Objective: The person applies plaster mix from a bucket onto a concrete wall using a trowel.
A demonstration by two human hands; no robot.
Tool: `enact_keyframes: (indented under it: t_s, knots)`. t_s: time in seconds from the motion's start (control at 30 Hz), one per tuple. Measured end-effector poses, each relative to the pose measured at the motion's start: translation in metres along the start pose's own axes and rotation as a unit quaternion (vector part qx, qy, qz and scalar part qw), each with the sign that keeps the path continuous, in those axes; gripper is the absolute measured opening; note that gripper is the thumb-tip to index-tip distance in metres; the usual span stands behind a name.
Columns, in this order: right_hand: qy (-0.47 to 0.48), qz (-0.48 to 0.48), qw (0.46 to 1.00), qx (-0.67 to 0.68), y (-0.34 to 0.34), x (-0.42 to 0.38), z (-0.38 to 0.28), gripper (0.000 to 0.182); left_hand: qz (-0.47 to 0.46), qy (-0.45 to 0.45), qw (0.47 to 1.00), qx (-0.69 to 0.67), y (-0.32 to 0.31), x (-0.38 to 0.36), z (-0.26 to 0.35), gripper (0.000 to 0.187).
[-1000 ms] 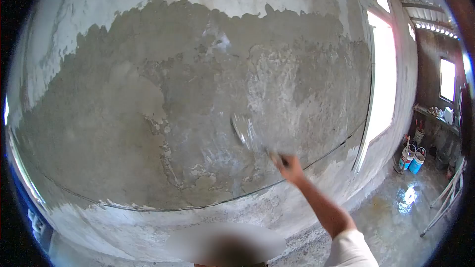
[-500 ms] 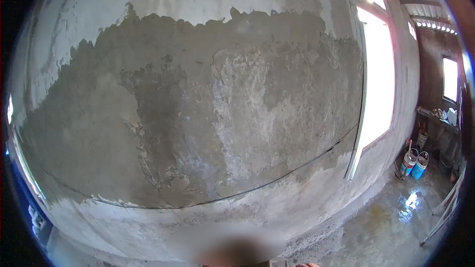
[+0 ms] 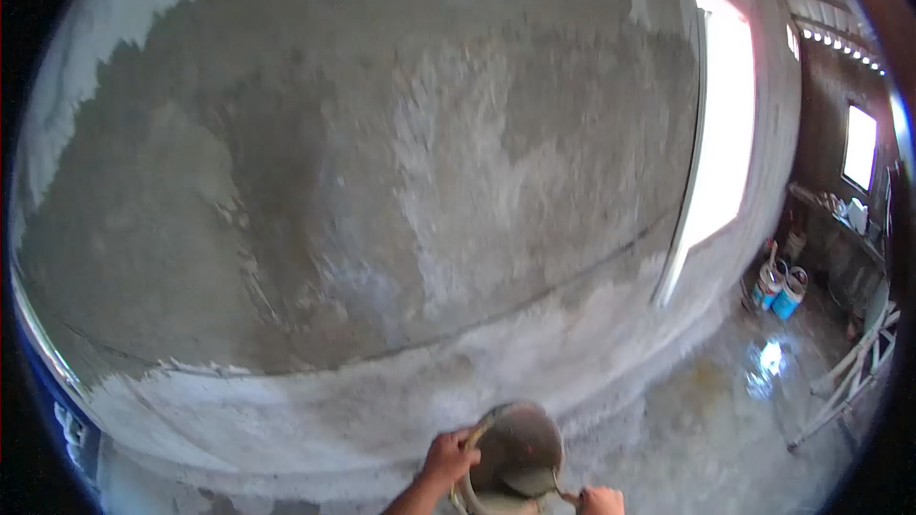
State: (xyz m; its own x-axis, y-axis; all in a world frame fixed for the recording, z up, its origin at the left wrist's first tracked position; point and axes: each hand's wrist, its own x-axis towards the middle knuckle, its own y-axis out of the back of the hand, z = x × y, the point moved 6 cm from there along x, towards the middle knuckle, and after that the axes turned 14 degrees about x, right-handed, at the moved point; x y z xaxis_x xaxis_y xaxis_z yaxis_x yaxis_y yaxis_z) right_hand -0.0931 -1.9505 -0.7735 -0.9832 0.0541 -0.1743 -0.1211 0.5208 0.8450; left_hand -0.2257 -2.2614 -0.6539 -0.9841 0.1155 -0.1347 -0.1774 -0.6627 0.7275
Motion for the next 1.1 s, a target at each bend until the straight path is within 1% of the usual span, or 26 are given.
enact_keyframes:
  t_s: [0.03,0.07,0.1,0.13,0.17,0.23,0.27,0.3,0.37,0.4,0.43,0.47,0.5,0.53,0.57,0.63,0.67,0.7,0.77,0.8,0.83,0.9,0.93,0.97,1.03,1.1]
  knots:
    - [0.01,-0.002,1.0,-0.026,-0.007,0.004,-0.004,0.021,-0.005,-0.024,1.0,-0.012,0.004,0.004,0.003,0.056]
    - [-0.004,0.003,0.999,0.033,-0.016,0.008,0.0,0.043,-0.001,-0.056,0.998,-0.01,0.02,0.001,0.023,0.058]
    - [0.026,-0.011,0.999,0.032,-0.011,0.007,-0.015,0.039,-0.011,-0.041,0.997,-0.061,0.027,0.004,0.027,0.06]
    - [0.012,-0.003,1.0,0.011,-0.023,0.015,-0.011,0.035,-0.03,-0.026,0.997,-0.07,0.028,0.014,0.017,0.061]
    - [0.002,-0.017,1.0,-0.012,-0.011,0.016,-0.029,0.029,-0.019,-0.041,0.999,-0.021,0.042,0.016,0.022,0.06]
    - [0.033,0.045,0.998,-0.006,0.027,0.019,-0.07,0.019,0.009,-0.077,0.987,-0.142,0.045,0.032,-0.002,0.05]
    - [0.071,0.063,0.995,-0.001,0.028,0.028,-0.068,0.026,-0.005,-0.064,0.988,-0.139,0.051,0.038,-0.003,0.05]
    - [0.109,0.09,0.99,0.007,0.029,0.039,-0.067,0.034,0.01,-0.088,0.986,-0.14,0.061,0.044,0.005,0.048]
    - [0.107,0.126,0.986,-0.031,0.065,0.053,-0.106,0.035,0.012,-0.117,0.983,-0.141,0.074,0.045,0.008,0.046]
    - [0.115,0.122,0.985,-0.047,0.075,0.06,-0.125,0.036,-0.027,-0.083,0.99,-0.111,0.076,0.052,0.002,0.046]
    - [0.107,0.125,0.985,-0.047,0.071,0.068,-0.13,0.036,-0.065,-0.046,0.994,-0.08,0.076,0.055,-0.006,0.047]
    - [0.14,0.134,0.979,-0.057,0.063,0.077,-0.134,0.038,-0.068,-0.054,0.993,-0.078,0.077,0.059,-0.005,0.047]
    - [0.171,0.14,0.973,-0.067,0.057,0.084,-0.142,0.039,-0.071,-0.081,0.987,-0.123,0.079,0.065,-0.001,0.047]
    - [0.176,0.105,0.975,-0.084,0.049,0.088,-0.148,0.042,-0.075,-0.104,0.977,-0.168,0.081,0.068,0.004,0.048]
    - [0.172,0.107,0.976,-0.083,0.048,0.088,-0.153,0.042,-0.079,-0.106,0.977,-0.167,0.08,0.075,0.006,0.048]
    - [0.163,0.044,0.982,-0.08,0.041,0.092,-0.161,0.042,-0.026,-0.204,0.972,-0.112,0.084,0.09,0.017,0.049]
    - [0.193,0.049,0.977,-0.078,0.039,0.09,-0.165,0.042,-0.026,-0.208,0.972,-0.11,0.081,0.095,0.018,0.049]
    - [0.194,0.053,0.977,-0.076,0.041,0.094,-0.167,0.042,-0.041,-0.194,0.97,-0.141,0.076,0.102,0.017,0.047]
    - [0.172,-0.034,0.984,-0.032,0.038,0.1,-0.17,0.04,-0.058,-0.18,0.967,-0.168,0.072,0.11,0.015,0.046]
    - [0.166,-0.048,0.984,0.045,0.029,0.108,-0.16,0.038,-0.07,-0.161,0.975,-0.135,0.068,0.113,0.014,0.046]
    - [0.169,-0.046,0.983,0.047,0.024,0.114,-0.156,0.038,-0.08,-0.143,0.981,-0.102,0.065,0.117,0.014,0.046]
    - [0.195,-0.022,0.964,0.177,0.019,0.122,-0.15,0.037,-0.088,-0.129,0.982,-0.104,0.068,0.119,0.022,0.046]
    - [0.174,-0.03,0.966,0.19,0.017,0.128,-0.152,0.04,-0.098,-0.112,0.983,-0.11,0.069,0.118,0.027,0.046]
    - [0.181,-0.031,0.964,0.192,0.023,0.133,-0.154,0.04,-0.091,-0.11,0.984,-0.107,0.073,0.118,0.033,0.046]
    - [0.12,-0.043,0.921,0.368,0.038,0.137,-0.154,0.04,-0.069,-0.042,0.984,-0.161,0.082,0.117,0.035,0.043]
    - [0.119,-0.046,0.909,0.397,0.057,0.145,-0.148,0.04,-0.056,-0.017,0.981,-0.183,0.086,0.122,0.017,0.044]
